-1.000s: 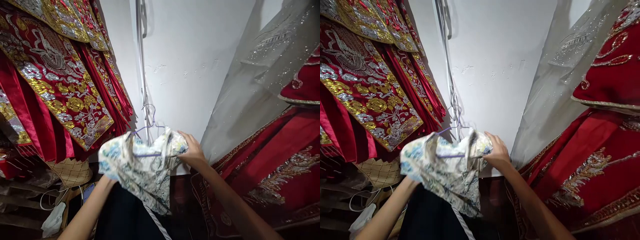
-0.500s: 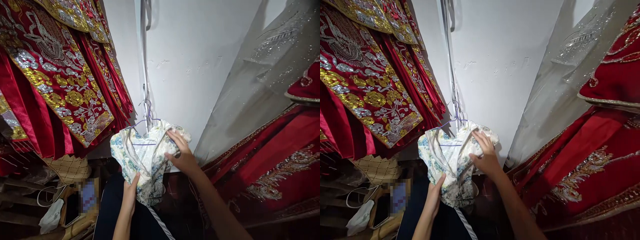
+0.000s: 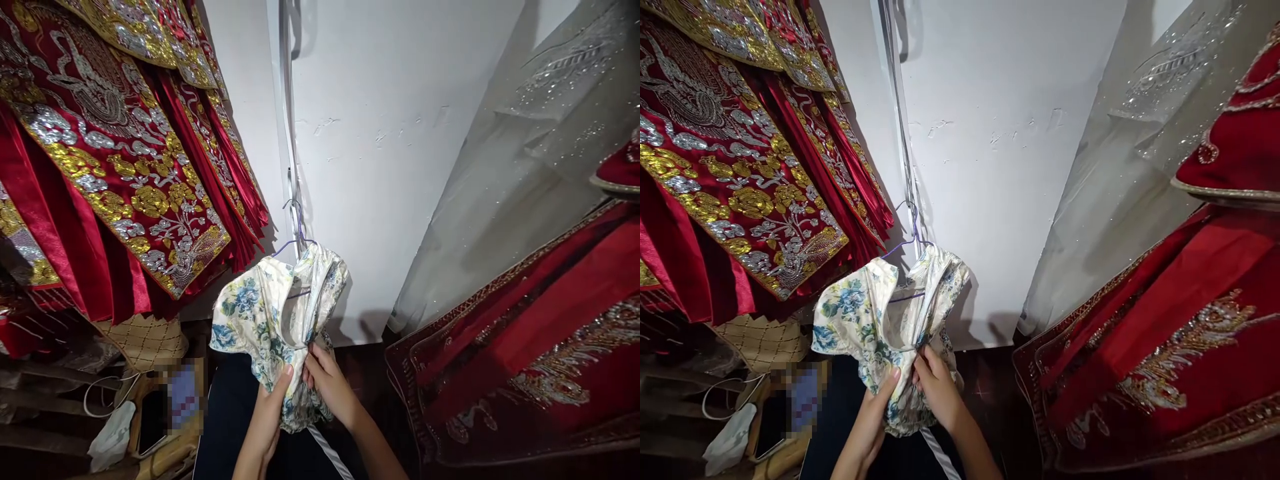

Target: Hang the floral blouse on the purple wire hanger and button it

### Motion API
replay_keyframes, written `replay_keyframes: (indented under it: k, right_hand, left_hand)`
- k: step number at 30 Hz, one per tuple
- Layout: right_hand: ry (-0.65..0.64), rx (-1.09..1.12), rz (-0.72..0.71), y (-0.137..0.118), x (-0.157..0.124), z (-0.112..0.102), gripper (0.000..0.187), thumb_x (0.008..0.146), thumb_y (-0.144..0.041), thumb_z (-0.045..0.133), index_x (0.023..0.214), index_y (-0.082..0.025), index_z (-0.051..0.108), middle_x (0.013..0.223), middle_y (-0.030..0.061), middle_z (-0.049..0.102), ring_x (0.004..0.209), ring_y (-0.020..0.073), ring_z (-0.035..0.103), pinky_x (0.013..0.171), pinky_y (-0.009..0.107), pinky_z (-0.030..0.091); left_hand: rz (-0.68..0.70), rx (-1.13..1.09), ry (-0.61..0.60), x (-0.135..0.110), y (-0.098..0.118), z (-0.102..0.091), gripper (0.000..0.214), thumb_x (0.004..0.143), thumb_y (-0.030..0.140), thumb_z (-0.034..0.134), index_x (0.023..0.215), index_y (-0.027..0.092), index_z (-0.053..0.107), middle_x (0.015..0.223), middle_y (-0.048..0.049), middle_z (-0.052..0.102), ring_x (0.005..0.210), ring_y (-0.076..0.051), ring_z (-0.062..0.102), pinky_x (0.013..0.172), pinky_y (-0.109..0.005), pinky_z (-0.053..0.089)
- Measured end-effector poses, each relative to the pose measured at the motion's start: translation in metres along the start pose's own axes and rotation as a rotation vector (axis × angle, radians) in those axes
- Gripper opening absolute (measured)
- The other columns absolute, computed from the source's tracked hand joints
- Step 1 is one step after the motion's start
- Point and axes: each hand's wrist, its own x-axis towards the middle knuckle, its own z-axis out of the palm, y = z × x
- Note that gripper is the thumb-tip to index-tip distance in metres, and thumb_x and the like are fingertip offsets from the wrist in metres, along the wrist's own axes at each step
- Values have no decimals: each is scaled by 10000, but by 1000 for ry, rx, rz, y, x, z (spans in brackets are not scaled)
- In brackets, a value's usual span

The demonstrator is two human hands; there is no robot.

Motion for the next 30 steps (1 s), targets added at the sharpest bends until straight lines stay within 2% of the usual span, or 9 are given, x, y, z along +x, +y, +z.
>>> replay_keyframes:
  k: [4, 7, 12, 15, 18, 21, 26, 28, 30]
  right_hand:
    - [-3, 138, 86, -1, -6, -3, 407, 883, -616, 576, 839, -217, 508, 623, -42, 507, 501, 102, 396, 497, 239, 285]
    - [30, 173, 59, -2, -10, -7, 360, 883, -574, 602, 874, -231, 492, 643, -49, 510, 503, 100, 392, 488, 237, 273]
    - [-77, 81, -19, -6, -14, -10, 276, 932, -488, 562, 878, -221, 515, 649, -45, 481, 560, 109, 416, 541, 244, 332]
    - [-63, 28, 12, -7, -15, -7, 242, 950, -401, 517, 804, -208, 500, 576, -61, 428, 520, 101, 383, 526, 239, 311]
    - [-59, -30, 79, -6, -16, -5, 250, 945, -332, 498, 734, -201, 466, 538, -55, 455, 492, 95, 387, 526, 241, 318]
    - [-49, -31, 24, -4, -19, -5, 200, 969, -364, 489, 850, -204, 489, 639, -39, 526, 540, 101, 435, 566, 247, 363]
    - [-48, -32, -94, -5, -21, -4, 259, 999, -473, 446, 1043, -226, 512, 762, -21, 507, 650, 122, 474, 599, 254, 374]
    - [-21, -49, -96, -5, -20, -4, 272, 999, -481, 443, 1068, -227, 514, 774, -14, 516, 655, 125, 472, 599, 257, 369]
    - [-31, -91, -90, -6, -20, -4, 268, 999, -466, 443, 1001, -214, 536, 711, -25, 487, 617, 120, 435, 576, 256, 340]
  left_hand:
    - [-63, 33, 8, -2, 1, 1, 724, 746, 459, 816, 1392, 259, 559, 1467, -123, 547, 1435, -320, 401, 1220, -433, 305]
    - [-57, 49, -10, -4, 1, 3, 694, 771, 455, 797, 1395, 268, 560, 1454, -115, 562, 1445, -289, 387, 1233, -397, 279]
    - [-72, 41, -41, -9, 3, 6, 673, 781, 438, 793, 1394, 274, 570, 1446, -104, 572, 1442, -284, 394, 1231, -393, 289]
    - [-84, 8, -17, -13, 9, 8, 705, 790, 412, 791, 1426, 253, 534, 1439, -109, 578, 1415, -296, 439, 1208, -415, 333]
    - [-139, 26, 48, -15, 17, 7, 722, 799, 400, 789, 1439, 221, 507, 1469, -120, 546, 1417, -312, 434, 1208, -448, 323]
    - [-134, 54, 48, -15, 20, 6, 743, 800, 403, 789, 1453, 220, 487, 1490, -114, 525, 1431, -304, 412, 1216, -436, 309]
    - [-86, 30, -21, -15, 12, 6, 758, 823, 403, 769, 1486, 222, 448, 1496, -127, 513, 1437, -291, 403, 1218, -431, 306]
    - [-82, 36, -64, -15, 9, 4, 733, 838, 399, 756, 1482, 222, 456, 1502, -125, 505, 1454, -278, 370, 1231, -418, 279]
    - [-79, 29, -83, -15, 7, 3, 710, 845, 390, 751, 1475, 229, 465, 1501, -119, 507, 1462, -266, 355, 1234, -404, 272]
